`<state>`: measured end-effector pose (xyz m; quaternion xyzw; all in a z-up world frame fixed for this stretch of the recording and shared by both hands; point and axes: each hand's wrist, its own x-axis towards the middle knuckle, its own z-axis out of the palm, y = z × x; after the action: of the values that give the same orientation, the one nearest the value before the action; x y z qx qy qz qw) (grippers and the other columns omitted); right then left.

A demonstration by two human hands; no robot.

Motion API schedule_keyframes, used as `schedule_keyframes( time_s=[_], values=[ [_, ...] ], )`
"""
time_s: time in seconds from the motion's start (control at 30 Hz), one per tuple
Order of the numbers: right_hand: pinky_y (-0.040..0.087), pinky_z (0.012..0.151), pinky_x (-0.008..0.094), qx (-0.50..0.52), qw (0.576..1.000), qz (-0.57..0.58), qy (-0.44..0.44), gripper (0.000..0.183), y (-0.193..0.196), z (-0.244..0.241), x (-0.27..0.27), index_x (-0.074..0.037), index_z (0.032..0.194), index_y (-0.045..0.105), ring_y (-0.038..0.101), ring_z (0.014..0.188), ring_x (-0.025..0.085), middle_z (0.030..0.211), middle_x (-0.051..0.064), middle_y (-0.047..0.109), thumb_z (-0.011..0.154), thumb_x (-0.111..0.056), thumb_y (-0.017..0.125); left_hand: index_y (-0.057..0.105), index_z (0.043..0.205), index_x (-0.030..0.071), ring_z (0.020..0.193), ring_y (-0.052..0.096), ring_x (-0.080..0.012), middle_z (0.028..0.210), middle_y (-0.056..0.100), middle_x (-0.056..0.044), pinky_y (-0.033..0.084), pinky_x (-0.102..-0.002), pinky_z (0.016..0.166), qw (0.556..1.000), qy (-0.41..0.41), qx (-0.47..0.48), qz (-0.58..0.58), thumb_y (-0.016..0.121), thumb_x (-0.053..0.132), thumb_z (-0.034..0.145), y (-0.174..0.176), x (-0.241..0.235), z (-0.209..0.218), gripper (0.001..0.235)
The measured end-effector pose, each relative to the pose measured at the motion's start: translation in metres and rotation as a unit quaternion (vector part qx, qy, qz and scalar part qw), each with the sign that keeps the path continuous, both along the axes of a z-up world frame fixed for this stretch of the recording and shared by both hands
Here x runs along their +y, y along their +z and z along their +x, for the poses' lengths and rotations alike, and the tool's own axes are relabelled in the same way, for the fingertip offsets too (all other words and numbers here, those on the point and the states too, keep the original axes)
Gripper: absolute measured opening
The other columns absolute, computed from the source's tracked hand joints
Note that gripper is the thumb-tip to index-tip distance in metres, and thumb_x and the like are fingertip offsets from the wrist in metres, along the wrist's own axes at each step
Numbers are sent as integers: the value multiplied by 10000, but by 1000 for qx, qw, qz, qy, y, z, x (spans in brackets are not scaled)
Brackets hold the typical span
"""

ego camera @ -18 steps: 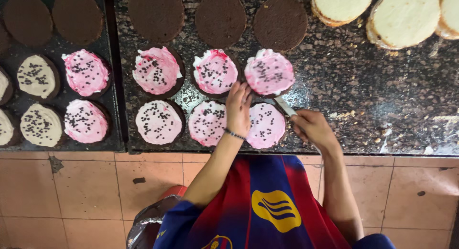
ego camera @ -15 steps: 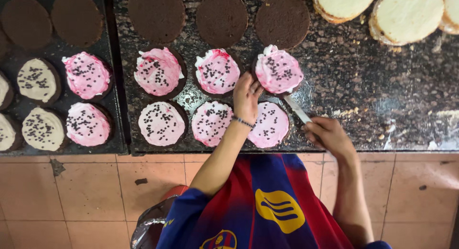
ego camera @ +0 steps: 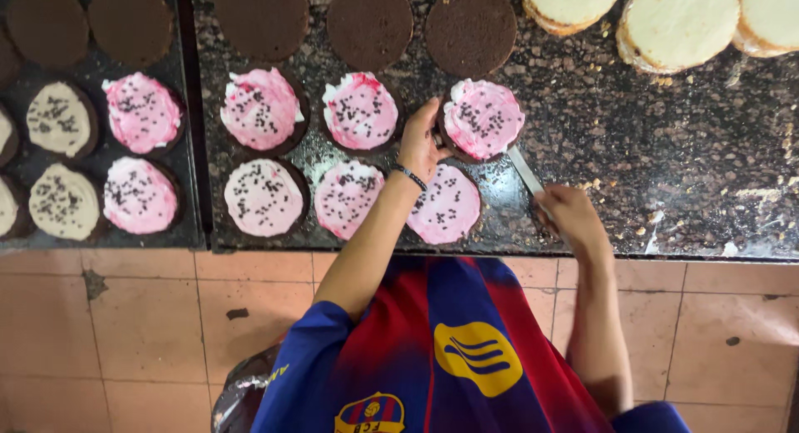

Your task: The person places round chocolate cake layers onto cream-covered bases using a metal spatula and their hands.

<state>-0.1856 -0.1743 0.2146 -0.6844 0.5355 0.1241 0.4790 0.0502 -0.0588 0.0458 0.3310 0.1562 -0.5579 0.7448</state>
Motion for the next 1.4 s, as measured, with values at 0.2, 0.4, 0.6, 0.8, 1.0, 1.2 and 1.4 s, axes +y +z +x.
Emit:
schedule_keyframes(
  time_s=[0.2, 0.4, 0.6, 0.8, 1.0, 1.2, 1.4],
  values=[
    [444, 430, 287, -95, 990, -88, 50, 217, -13, 12, -2, -8, 889, 671, 578, 477, 107, 623, 48, 638, 1014, -174, 608, 552, 1406, 134, 1252, 549, -237, 1423, 569, -26, 473, -578, 1029, 999, 35, -19, -28, 606, 491, 930, 24, 9, 6, 598],
    [474, 438, 289, -103, 984, -81, 120, 214, 4, -40, 25, 16, 943, 686, 610, 483, 114, 625, 53, 664, 1039, -142, 578, 432, 1475, 10, 1351, 508, -277, 1482, 495, -99, 449, -611, 1075, 993, 80, -83, -29, 605, 437, 941, 89, 76, -35, 706],
    [497, 436, 283, -90, 986, 68, 120, 196, -7, -80, 47, 23, 1056, 688, 600, 489, 114, 649, 72, 671, 1011, -135, 581, 467, 1465, -38, 1295, 559, -271, 1438, 536, -146, 512, -525, 1035, 987, 114, -110, -1, 554, 347, 1019, 129, 154, -71, 596],
    [523, 468, 275, -77, 984, 79, 140, 210, -31, -87, 56, 29, 1043, 690, 615, 506, 111, 658, 68, 679, 1013, -152, 588, 539, 1453, -52, 1330, 552, -213, 1438, 575, -136, 472, -387, 1091, 983, 98, -153, 24, 543, 351, 1072, 106, 164, -69, 555],
    [528, 476, 281, -55, 986, 66, 146, 208, -33, -85, 52, 11, 1049, 700, 621, 511, 115, 656, 74, 688, 1010, -160, 587, 553, 1428, 7, 1317, 548, -183, 1432, 574, -85, 477, -409, 1082, 983, 77, -166, 24, 543, 359, 1040, 85, 161, -62, 524],
    [528, 467, 301, -39, 981, 34, 188, 209, -38, -96, 40, 5, 990, 704, 642, 494, 124, 633, 72, 699, 996, -180, 606, 551, 1427, 13, 1335, 531, -175, 1453, 563, -89, 481, -435, 1056, 984, 37, -155, 75, 526, 388, 1021, 89, 156, -60, 553],
    [541, 436, 310, 18, 959, 5, 284, 238, -41, -131, -4, -53, 910, 715, 652, 491, 129, 631, 69, 699, 1005, -220, 573, 543, 1453, 50, 1314, 505, -148, 1463, 556, -43, 420, -403, 1018, 968, -43, -186, 164, 489, 394, 1008, 107, 156, -56, 565]
  ],
)
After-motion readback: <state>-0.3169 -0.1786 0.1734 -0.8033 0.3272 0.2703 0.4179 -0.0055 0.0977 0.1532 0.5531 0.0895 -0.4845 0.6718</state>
